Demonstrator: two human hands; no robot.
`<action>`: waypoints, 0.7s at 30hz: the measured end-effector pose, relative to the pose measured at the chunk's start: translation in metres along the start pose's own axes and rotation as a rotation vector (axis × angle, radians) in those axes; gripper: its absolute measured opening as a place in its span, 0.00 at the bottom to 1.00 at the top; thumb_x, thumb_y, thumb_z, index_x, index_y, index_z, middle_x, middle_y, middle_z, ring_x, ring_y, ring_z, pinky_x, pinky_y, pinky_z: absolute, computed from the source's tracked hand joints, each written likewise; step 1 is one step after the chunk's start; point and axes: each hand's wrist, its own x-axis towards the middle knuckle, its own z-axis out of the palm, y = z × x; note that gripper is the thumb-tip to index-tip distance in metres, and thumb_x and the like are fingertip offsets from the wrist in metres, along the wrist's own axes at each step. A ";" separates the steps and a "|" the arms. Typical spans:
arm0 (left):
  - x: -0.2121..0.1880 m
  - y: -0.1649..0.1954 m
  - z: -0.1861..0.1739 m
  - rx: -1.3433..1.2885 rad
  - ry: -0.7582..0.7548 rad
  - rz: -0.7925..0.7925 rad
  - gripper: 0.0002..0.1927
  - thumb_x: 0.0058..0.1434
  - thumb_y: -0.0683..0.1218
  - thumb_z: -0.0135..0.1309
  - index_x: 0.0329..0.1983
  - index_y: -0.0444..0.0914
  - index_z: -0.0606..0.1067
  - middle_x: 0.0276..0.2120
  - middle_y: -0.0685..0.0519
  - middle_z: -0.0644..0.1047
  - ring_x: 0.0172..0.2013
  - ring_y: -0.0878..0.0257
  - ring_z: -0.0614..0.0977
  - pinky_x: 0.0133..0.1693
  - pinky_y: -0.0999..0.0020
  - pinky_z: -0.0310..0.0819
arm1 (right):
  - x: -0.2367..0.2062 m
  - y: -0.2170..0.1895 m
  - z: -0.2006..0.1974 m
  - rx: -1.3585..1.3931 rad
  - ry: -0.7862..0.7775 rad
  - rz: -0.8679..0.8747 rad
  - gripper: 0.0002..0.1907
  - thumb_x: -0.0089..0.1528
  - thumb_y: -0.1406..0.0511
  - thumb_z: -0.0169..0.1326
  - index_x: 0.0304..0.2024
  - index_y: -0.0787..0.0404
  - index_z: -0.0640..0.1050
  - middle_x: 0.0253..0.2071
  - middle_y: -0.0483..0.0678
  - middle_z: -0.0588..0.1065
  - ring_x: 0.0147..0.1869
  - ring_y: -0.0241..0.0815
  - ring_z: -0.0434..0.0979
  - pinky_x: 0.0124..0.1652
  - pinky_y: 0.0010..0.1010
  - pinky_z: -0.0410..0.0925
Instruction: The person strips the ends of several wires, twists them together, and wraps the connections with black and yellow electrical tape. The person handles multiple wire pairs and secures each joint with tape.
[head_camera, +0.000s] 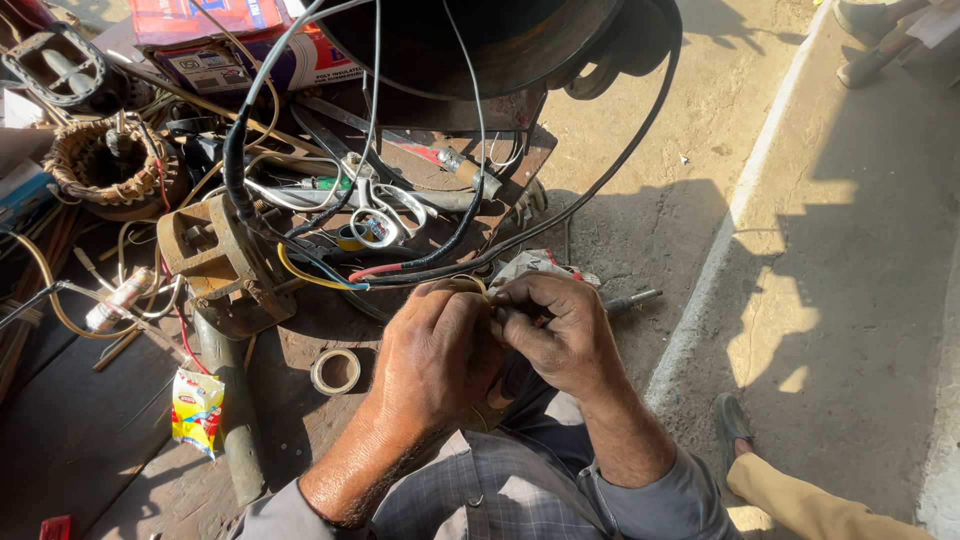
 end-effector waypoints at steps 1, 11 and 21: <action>0.000 0.000 0.000 -0.026 0.003 -0.005 0.18 0.49 0.39 0.64 0.43 0.34 0.74 0.42 0.44 0.78 0.45 0.45 0.80 0.46 0.56 0.77 | -0.001 0.003 0.000 0.131 0.004 0.042 0.06 0.59 0.75 0.54 0.36 0.67 0.81 0.32 0.45 0.80 0.34 0.30 0.79 0.34 0.21 0.74; -0.030 -0.015 -0.005 -0.732 -0.100 -0.556 0.02 0.66 0.36 0.52 0.40 0.33 0.72 0.32 0.57 0.73 0.33 0.72 0.72 0.35 0.76 0.69 | -0.002 0.066 -0.018 0.297 0.321 0.139 0.09 0.60 0.76 0.50 0.36 0.65 0.82 0.30 0.44 0.77 0.31 0.29 0.72 0.33 0.22 0.67; -0.020 -0.077 -0.012 -1.290 -0.480 0.155 0.05 0.67 0.38 0.46 0.41 0.31 0.71 0.55 0.40 0.76 0.48 0.59 0.80 0.41 0.69 0.79 | -0.006 0.063 -0.013 -0.693 0.335 0.086 0.07 0.56 0.69 0.58 0.37 0.60 0.79 0.37 0.55 0.80 0.44 0.55 0.81 0.42 0.44 0.74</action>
